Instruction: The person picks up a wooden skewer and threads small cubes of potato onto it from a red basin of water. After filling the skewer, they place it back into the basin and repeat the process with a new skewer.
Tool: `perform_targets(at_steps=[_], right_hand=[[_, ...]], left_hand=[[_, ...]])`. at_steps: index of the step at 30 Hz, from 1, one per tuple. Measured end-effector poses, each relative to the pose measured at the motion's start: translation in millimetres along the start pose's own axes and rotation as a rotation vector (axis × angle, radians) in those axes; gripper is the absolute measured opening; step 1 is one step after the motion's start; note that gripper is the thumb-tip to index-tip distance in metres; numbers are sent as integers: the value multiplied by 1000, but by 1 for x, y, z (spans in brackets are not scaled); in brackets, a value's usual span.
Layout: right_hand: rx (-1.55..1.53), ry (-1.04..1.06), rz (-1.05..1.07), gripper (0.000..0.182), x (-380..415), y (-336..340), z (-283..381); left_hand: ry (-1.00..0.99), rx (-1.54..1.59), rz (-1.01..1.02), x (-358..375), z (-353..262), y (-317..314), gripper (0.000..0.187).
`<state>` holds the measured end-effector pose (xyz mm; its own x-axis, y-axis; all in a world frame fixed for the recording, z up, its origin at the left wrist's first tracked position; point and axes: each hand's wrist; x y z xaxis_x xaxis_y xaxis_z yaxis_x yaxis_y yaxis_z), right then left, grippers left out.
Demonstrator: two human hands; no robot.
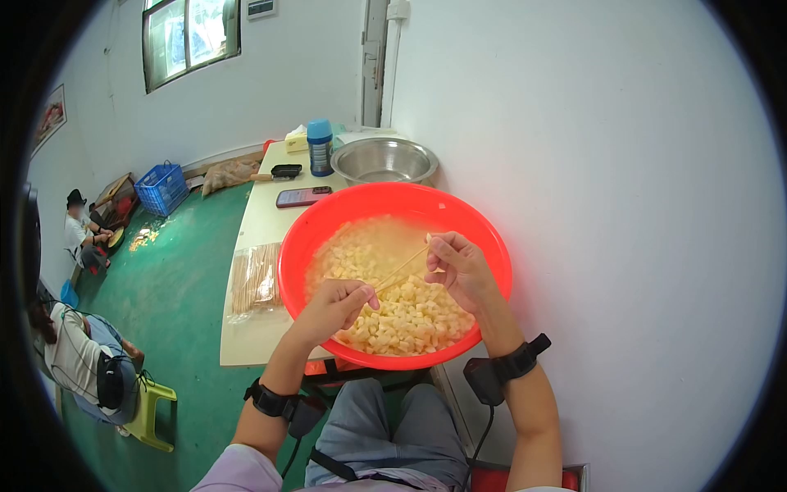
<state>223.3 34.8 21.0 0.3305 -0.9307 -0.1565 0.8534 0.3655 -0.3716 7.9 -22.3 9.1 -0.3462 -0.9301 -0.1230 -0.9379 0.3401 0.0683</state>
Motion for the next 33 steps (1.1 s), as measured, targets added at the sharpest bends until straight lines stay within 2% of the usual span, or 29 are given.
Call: perform_targets(at_steps=[2, 5, 8, 10, 14, 20, 23, 26, 29, 32, 33], right_hand=[[-18, -4, 17, 13, 0, 0, 1], [-41, -30, 44, 13, 0, 3, 1], [-33, -76, 23, 13, -1, 6, -1], [-33, -108, -27, 15, 2, -1, 1], [-35, -87, 24, 14, 0, 4, -1], [-9, -88, 70, 14, 1, 2, 0], [-33, -85, 105, 15, 2, 1, 0], [-42, -76, 99, 15, 1, 1, 1], [17, -102, 100, 15, 3, -3, 0], [111, -147, 125, 13, 6, -14, -1], [93, -152, 128, 12, 7, -13, 1]], left_hand=[[101, 128, 73, 0, 0, 3, 28], [43, 11, 1, -1, 0, -2, 27], [-133, -176, -107, -6, 11, -2, 25], [-157, -241, -160, -5, 9, -5, 23], [-194, -311, -175, -8, 11, -6, 24], [285, 480, 132, -5, -2, -7, 25], [340, 681, 202, -6, -1, -10, 24], [171, 298, 42, -4, -4, -22, 25], [-231, -373, -197, -8, 8, -28, 25], [91, 162, -43, -8, -7, -31, 27], [109, 197, -29, -11, -7, -31, 27]])
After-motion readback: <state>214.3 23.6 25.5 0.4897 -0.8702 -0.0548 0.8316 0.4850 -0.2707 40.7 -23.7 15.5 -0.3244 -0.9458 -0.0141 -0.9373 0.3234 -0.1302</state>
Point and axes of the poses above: each hand's wrist, its own x-axis away from the middle knuckle, its own y-axis out of the back of the hand, z = x × y, and after that the axes turned 2 degrees about x, right-handed
